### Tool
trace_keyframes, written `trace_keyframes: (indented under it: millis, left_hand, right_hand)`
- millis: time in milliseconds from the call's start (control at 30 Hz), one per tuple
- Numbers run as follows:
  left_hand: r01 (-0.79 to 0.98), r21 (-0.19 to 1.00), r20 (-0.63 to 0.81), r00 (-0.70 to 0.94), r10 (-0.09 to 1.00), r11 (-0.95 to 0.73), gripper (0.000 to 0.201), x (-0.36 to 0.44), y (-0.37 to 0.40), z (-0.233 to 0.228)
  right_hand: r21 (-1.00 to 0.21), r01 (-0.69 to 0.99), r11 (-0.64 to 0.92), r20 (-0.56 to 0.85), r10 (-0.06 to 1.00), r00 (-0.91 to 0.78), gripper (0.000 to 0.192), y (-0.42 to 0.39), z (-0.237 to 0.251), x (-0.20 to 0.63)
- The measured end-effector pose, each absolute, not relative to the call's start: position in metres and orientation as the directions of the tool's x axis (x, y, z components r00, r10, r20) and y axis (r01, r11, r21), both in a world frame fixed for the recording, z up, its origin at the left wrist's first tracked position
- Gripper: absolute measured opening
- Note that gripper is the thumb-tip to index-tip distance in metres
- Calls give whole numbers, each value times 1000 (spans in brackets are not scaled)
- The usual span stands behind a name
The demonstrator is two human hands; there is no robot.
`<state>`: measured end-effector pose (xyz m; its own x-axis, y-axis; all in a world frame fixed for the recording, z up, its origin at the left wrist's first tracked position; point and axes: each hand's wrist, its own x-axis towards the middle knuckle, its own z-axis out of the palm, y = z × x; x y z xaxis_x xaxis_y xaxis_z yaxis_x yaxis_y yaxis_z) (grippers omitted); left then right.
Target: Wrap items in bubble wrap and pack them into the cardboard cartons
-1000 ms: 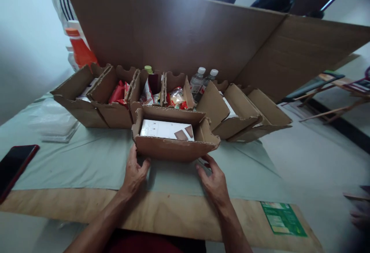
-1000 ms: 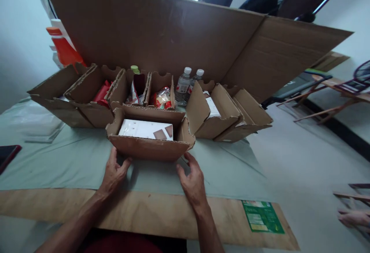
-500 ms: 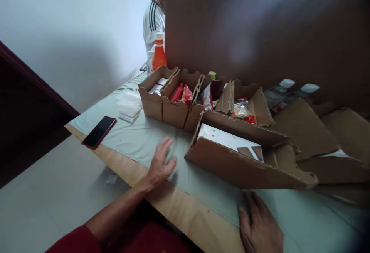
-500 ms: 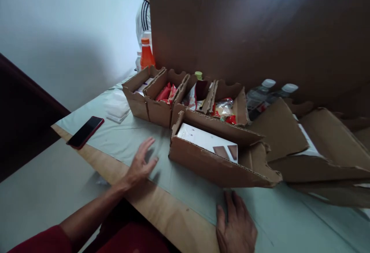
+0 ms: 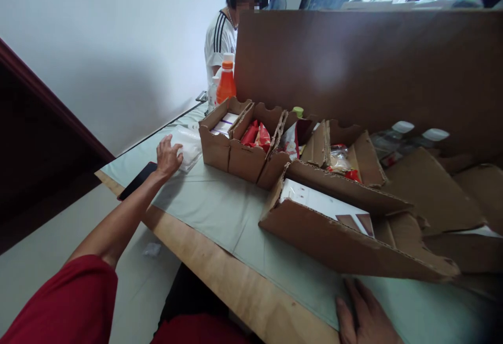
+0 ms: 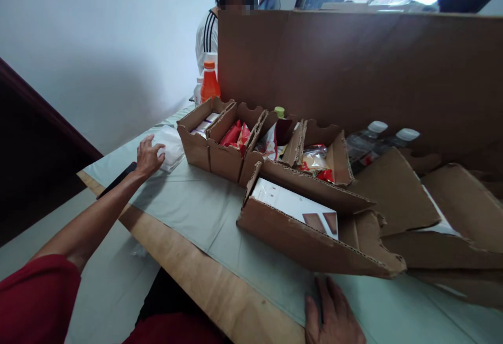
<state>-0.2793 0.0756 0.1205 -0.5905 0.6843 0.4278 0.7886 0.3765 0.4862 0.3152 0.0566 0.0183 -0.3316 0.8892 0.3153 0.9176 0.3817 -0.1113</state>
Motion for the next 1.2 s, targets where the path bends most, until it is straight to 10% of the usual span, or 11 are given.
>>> trace_keyframes:
  millis: [200, 333, 567, 800, 1200]
  left_hand:
    - [758, 625, 581, -611, 537, 186, 5, -252, 26, 151]
    - [161, 968, 249, -735, 631, -194, 18, -196, -32, 152]
    - [-748, 663, -295, -272, 916, -9, 21, -71, -48, 105]
    - [-826, 509, -378, 37, 925, 241, 16, -4, -45, 103]
    - [-785, 403, -438, 285, 852, 470, 19, 35, -98, 76]
  right_hand:
    - [-124, 922, 366, 361, 883, -301, 60, 61, 7, 319]
    - [-182, 901, 394, 402, 866, -298, 60, 57, 15, 313]
    - [-642, 633, 432, 451, 881, -143, 32, -16, 46, 258]
    - [-966, 183, 183, 133, 958, -252, 42, -60, 81, 209]
    - [-938, 196, 286, 281, 958, -57, 13, -91, 109, 208]
